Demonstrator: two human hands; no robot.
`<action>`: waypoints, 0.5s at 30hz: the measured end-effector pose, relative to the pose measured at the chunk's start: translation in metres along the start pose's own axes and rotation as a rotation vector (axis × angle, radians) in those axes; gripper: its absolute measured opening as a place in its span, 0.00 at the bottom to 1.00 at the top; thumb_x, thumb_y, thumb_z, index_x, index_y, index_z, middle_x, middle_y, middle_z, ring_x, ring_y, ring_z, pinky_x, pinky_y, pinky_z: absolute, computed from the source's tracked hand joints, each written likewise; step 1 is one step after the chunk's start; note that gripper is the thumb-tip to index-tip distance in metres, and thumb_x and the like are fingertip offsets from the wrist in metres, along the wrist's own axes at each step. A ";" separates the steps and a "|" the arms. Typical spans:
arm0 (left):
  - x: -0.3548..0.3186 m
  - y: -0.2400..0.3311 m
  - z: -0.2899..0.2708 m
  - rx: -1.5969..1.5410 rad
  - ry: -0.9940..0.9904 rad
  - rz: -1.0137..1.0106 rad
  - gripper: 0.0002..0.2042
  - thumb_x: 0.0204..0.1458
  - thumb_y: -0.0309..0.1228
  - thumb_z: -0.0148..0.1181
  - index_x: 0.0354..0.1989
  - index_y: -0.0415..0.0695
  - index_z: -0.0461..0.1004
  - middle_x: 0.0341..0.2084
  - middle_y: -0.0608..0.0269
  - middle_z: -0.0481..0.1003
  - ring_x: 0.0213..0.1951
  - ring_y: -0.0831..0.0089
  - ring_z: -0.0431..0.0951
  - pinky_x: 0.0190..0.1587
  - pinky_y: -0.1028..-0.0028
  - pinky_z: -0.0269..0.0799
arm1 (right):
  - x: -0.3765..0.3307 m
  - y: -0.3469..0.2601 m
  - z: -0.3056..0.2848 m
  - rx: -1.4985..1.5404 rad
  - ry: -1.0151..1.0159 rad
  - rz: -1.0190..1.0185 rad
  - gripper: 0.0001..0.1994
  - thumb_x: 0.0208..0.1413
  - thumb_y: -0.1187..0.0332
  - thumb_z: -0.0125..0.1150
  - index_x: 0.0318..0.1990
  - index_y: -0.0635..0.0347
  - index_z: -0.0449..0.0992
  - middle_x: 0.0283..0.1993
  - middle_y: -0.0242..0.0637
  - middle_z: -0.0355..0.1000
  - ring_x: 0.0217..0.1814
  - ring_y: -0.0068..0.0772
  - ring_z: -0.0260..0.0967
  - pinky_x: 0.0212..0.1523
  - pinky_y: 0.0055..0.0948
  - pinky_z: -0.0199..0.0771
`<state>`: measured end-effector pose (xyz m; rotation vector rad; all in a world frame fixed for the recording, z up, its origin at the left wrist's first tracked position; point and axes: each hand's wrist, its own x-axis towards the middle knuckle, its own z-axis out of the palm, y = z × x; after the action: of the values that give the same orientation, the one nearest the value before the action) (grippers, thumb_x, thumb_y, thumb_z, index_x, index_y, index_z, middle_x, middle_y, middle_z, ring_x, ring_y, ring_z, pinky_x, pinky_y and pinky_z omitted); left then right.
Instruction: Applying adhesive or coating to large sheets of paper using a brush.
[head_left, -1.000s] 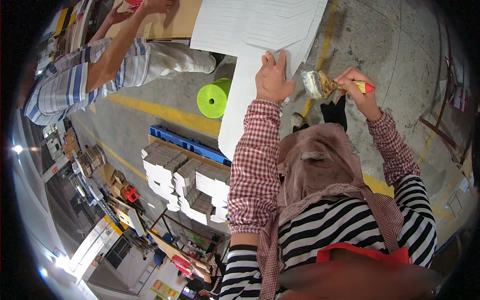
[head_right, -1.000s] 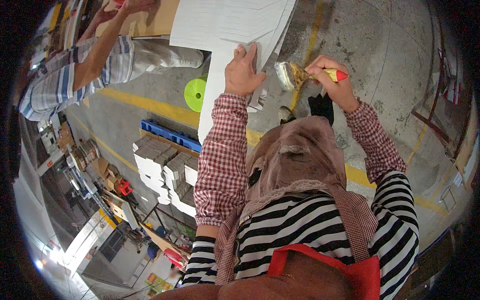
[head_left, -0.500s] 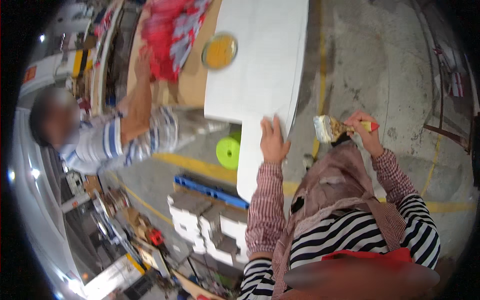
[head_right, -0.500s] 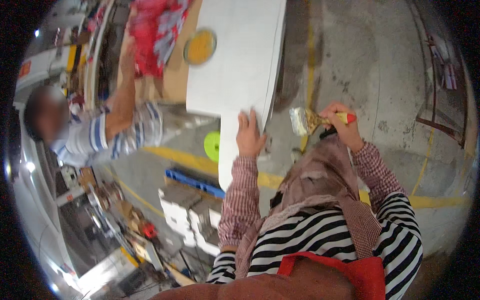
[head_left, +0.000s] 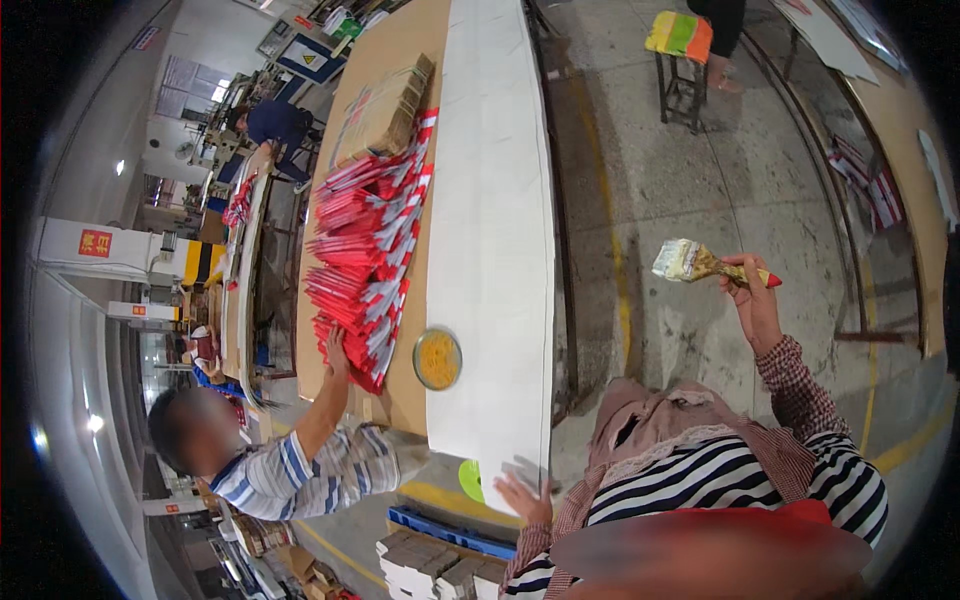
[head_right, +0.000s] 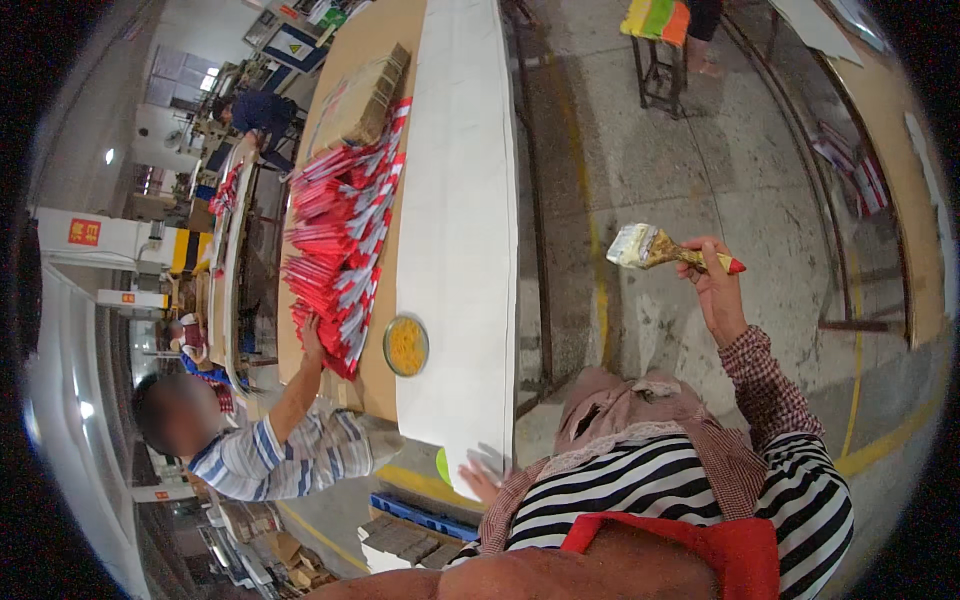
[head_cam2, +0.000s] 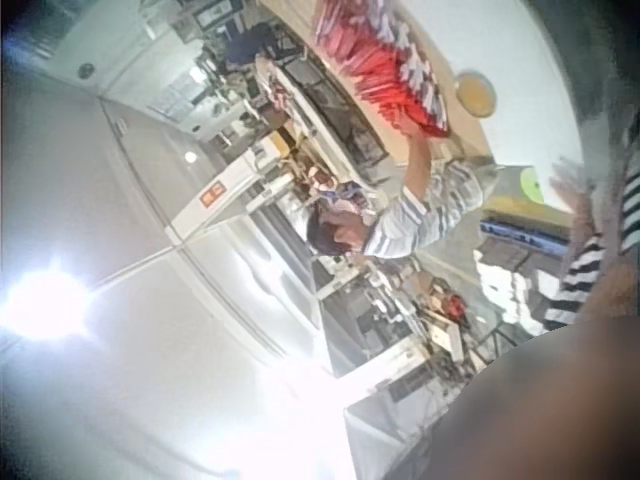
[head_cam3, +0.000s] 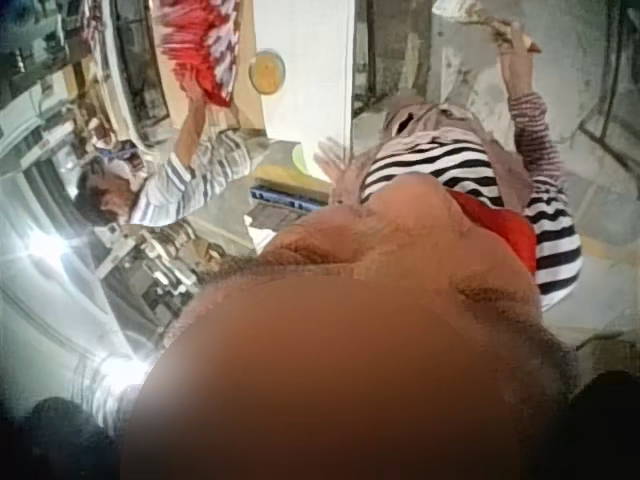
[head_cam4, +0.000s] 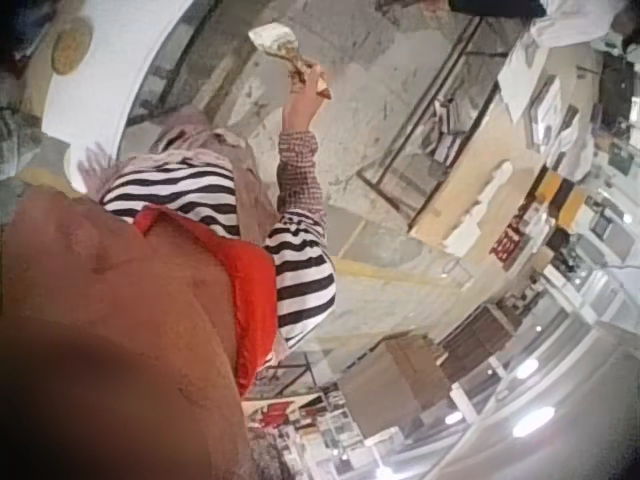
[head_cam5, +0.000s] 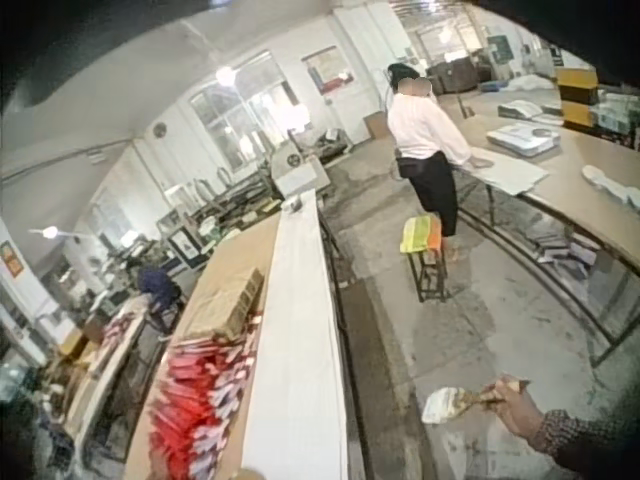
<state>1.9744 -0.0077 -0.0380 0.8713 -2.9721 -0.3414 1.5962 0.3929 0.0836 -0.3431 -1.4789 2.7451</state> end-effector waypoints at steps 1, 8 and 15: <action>0.007 0.004 -0.008 0.056 0.001 -0.057 0.48 0.43 0.48 0.65 0.67 0.39 0.44 0.64 0.30 0.38 0.66 0.38 0.38 0.64 0.46 0.42 | 0.024 0.002 0.003 0.025 -0.009 -0.005 0.12 0.64 0.60 0.47 0.38 0.59 0.70 0.41 0.37 0.70 0.35 0.25 0.68 0.37 0.25 0.70; 0.241 0.083 -0.016 -0.056 0.452 -0.160 0.37 0.49 0.37 0.61 0.65 0.39 0.51 0.66 0.38 0.43 0.67 0.45 0.41 0.65 0.50 0.38 | 0.205 0.014 0.061 0.171 -0.099 0.158 0.12 0.61 0.59 0.53 0.37 0.59 0.70 0.42 0.39 0.71 0.36 0.28 0.69 0.39 0.26 0.71; 0.581 0.379 0.028 -0.448 0.460 0.416 0.26 0.50 0.34 0.60 0.59 0.45 0.64 0.64 0.46 0.52 0.67 0.44 0.42 0.65 0.49 0.41 | 0.375 -0.026 0.101 0.222 -0.116 0.105 0.11 0.60 0.60 0.54 0.35 0.59 0.70 0.42 0.39 0.70 0.35 0.27 0.68 0.38 0.25 0.70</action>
<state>1.2808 -0.0026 -0.0050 0.2317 -2.4163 -0.6469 1.2082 0.3644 0.0882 -0.2679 -1.1912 3.0215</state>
